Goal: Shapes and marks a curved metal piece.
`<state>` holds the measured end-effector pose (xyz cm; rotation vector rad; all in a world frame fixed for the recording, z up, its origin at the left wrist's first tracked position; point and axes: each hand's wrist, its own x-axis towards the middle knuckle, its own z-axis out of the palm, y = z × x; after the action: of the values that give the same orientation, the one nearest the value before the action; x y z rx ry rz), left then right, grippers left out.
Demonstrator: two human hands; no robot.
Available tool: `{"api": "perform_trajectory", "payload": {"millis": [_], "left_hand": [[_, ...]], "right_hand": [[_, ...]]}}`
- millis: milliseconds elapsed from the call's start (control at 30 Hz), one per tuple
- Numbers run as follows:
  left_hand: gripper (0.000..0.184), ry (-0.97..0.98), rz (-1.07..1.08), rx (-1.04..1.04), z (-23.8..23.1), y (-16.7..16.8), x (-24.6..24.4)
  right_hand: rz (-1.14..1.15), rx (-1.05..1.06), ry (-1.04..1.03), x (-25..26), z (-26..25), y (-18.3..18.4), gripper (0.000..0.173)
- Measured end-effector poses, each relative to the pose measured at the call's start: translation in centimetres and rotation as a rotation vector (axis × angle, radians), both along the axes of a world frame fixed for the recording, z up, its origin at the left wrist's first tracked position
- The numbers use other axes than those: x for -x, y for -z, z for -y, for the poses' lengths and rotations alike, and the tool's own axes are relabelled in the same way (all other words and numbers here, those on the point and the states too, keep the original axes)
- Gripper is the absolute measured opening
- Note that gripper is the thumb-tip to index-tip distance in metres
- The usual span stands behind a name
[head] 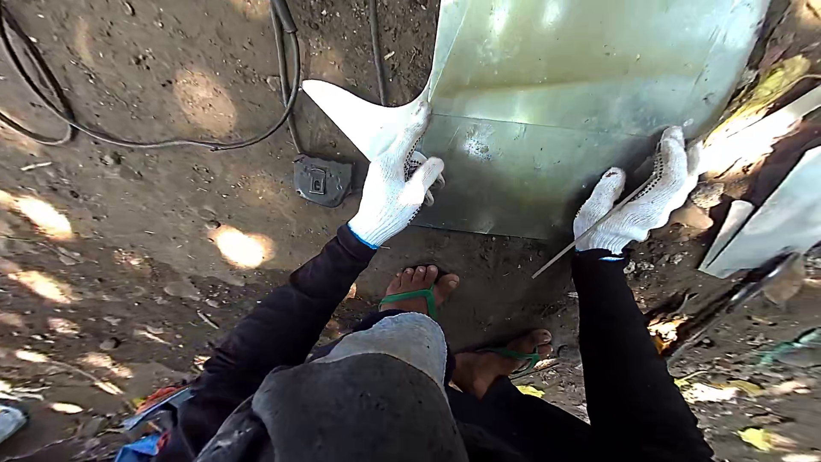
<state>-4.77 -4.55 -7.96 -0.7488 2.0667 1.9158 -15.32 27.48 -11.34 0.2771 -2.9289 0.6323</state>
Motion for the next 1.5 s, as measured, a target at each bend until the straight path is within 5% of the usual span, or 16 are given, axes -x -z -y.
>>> {"api": "perform_trajectory", "payload": {"millis": [1300,1500], "left_hand": [[0.061,0.004,-0.011,0.005,0.0,0.1,-0.5],[0.058,0.048,0.086,-0.014,-0.4,-2.5,0.2]], "right_hand": [[0.039,-0.014,0.065,-0.4,-0.6,0.1,0.055],[-0.014,0.063,0.029,0.0,-0.1,-0.4,0.054]]}}
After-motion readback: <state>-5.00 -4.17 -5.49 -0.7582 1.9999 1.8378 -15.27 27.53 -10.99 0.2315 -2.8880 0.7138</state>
